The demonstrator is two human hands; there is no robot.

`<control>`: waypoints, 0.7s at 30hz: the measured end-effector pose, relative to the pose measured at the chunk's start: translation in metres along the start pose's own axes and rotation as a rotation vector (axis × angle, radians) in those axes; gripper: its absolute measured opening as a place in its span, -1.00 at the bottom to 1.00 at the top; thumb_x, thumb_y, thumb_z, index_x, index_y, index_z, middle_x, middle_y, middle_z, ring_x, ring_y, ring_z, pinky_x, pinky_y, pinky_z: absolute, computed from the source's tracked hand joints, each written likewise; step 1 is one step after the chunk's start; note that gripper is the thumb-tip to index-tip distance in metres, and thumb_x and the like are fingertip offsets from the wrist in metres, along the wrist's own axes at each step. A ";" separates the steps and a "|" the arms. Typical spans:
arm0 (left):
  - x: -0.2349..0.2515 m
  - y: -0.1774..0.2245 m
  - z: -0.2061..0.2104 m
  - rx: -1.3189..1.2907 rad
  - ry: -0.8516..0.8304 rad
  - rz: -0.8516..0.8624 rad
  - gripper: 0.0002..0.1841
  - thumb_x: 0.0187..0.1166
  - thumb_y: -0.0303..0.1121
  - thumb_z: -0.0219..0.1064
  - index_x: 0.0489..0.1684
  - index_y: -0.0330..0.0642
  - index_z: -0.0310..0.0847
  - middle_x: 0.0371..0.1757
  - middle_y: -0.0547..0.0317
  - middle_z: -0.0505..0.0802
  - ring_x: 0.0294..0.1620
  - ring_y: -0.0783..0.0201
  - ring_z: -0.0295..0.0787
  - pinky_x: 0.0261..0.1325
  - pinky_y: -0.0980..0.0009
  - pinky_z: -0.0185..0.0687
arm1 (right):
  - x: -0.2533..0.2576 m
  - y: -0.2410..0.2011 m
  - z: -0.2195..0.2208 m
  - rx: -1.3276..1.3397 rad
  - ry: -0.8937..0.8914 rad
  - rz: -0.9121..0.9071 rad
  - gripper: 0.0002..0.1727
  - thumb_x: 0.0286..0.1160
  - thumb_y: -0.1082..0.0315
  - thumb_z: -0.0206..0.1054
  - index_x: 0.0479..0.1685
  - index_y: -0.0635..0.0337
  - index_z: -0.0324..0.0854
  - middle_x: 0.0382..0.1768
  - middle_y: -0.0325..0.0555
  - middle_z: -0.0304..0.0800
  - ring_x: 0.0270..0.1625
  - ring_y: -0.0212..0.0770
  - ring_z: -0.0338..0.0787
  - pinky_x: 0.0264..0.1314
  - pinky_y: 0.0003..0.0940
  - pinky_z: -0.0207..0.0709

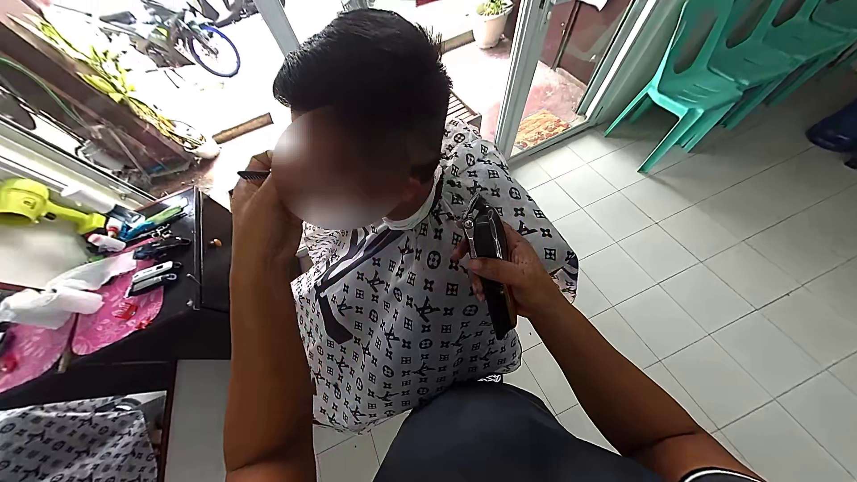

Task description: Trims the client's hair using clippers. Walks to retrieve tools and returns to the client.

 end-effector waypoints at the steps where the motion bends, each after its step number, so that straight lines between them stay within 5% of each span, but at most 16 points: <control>1: -0.001 -0.002 -0.001 -0.046 -0.015 -0.004 -0.86 0.87 -0.32 0.00 -0.04 0.04 0.48 -0.19 0.31 0.91 -0.25 0.47 0.89 -0.18 0.60 0.80 | 0.001 -0.002 0.000 -0.005 -0.009 -0.010 -0.34 0.35 0.32 0.48 0.48 0.18 0.34 -0.10 -0.03 0.84 -0.56 -0.33 0.74 -0.50 -0.50 0.70; 3: -0.003 -0.004 0.003 -0.158 -0.002 -0.001 -0.72 0.89 -0.26 -0.06 -0.14 0.09 0.61 -0.25 0.38 0.88 -0.25 0.54 0.84 -0.16 0.65 0.76 | 0.006 -0.003 0.002 0.004 -0.031 -0.023 -0.35 0.35 0.30 0.48 0.47 0.15 0.33 -0.04 -0.03 0.86 -0.55 -0.34 0.75 -0.49 -0.50 0.70; 7: -0.006 -0.007 0.008 -0.011 0.043 0.003 -0.92 0.85 -0.35 0.06 -0.01 -0.01 0.45 -0.16 0.25 0.91 -0.25 0.43 0.90 -0.19 0.56 0.82 | 0.015 -0.005 0.005 -0.017 -0.090 -0.033 -0.27 0.37 0.34 0.49 0.56 0.08 0.23 0.05 -0.03 0.82 -0.40 -0.28 0.80 -0.34 -0.44 0.75; 10: -0.012 0.002 0.023 -0.085 0.039 0.069 -0.89 0.87 -0.32 0.03 0.01 0.01 0.47 -0.14 0.24 0.91 -0.21 0.40 0.90 -0.14 0.54 0.83 | 0.022 -0.004 0.005 -0.085 -0.066 -0.009 -0.31 0.27 0.38 0.50 0.45 0.09 0.29 -0.11 -0.04 0.81 -0.51 -0.30 0.74 -0.49 -0.49 0.68; 15: -0.020 0.013 0.039 0.096 0.008 0.199 -0.97 0.81 -0.40 0.13 0.02 -0.03 0.41 -0.13 0.22 0.94 -0.22 0.34 0.93 -0.14 0.48 0.87 | 0.030 -0.016 0.004 -0.235 -0.082 -0.100 -0.36 0.47 0.13 0.43 0.46 0.14 0.27 -0.11 -0.09 0.84 -0.60 -0.33 0.70 -0.60 -0.50 0.65; 19: -0.028 0.004 0.055 0.321 -0.148 0.241 -0.86 0.72 -0.36 0.13 0.13 -0.01 0.41 -0.51 0.56 0.74 -0.53 0.59 0.70 -0.38 0.63 0.70 | 0.040 -0.025 -0.001 -0.305 -0.052 -0.124 -0.32 0.49 0.10 0.44 0.50 0.17 0.25 -0.06 -0.11 0.84 -0.58 -0.31 0.72 -0.59 -0.47 0.68; 21: -0.038 -0.009 0.078 0.621 -0.283 0.319 -0.68 0.71 -0.33 0.17 0.36 -0.15 0.50 -0.57 0.46 0.68 -0.63 0.57 0.60 -0.51 0.56 0.62 | 0.048 -0.027 -0.003 -0.283 -0.033 -0.100 -0.34 0.39 0.13 0.49 0.41 0.21 0.34 -0.15 -0.10 0.84 -0.53 -0.29 0.76 -0.52 -0.44 0.72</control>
Point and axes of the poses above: each hand's wrist, its own x-axis towards the middle knuckle, its own z-axis out of the palm, y = z × x, the point moved 7 cm from there along x, towards the middle knuckle
